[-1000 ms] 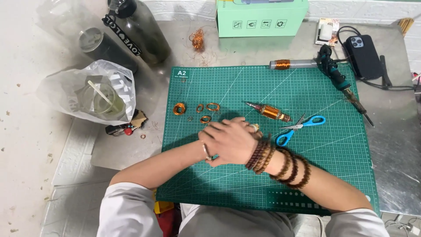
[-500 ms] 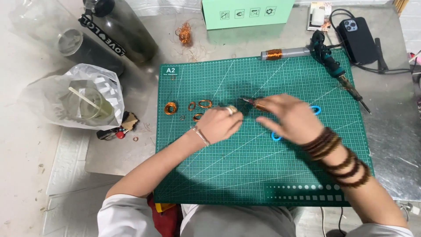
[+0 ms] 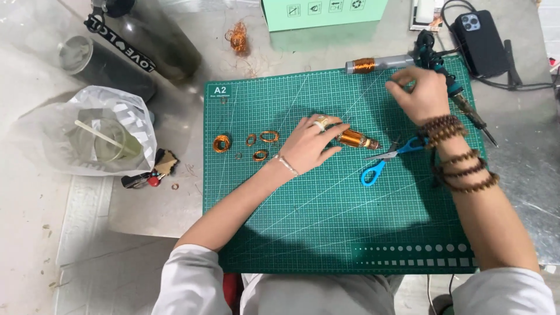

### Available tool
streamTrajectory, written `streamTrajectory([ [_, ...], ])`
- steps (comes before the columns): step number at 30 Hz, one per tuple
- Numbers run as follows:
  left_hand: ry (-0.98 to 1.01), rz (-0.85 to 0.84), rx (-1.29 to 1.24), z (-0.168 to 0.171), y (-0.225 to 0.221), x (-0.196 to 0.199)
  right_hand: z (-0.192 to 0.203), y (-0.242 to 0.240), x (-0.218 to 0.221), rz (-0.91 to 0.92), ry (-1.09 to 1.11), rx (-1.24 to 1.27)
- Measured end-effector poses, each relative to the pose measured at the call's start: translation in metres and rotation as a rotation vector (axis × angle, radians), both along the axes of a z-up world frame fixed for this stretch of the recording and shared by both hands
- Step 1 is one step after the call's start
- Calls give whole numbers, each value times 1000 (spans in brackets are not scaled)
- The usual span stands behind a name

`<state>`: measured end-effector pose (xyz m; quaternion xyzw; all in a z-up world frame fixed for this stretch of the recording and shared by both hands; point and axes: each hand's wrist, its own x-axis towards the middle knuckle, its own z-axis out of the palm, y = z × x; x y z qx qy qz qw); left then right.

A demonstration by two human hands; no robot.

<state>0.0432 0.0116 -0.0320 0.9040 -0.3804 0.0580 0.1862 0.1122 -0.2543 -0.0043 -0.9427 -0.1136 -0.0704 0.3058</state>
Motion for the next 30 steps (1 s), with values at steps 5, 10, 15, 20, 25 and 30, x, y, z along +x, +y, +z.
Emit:
streamTrajectory([
  [5,43,27,-37,-10,-3,7,-12,12,18,-65,10,-29],
  [10,59,19,-106,-16,2,8,-16,19,10,15,-63,-48],
  [15,46,-4,-217,-19,7,6,26,44,-38,330,315,9],
  [20,101,5,-248,-10,9,3,35,33,-53,399,212,118],
  [25,21,-10,-254,-22,11,2,45,13,-59,258,371,275],
  [30,17,6,-245,-20,12,1,50,-3,-63,265,452,291],
])
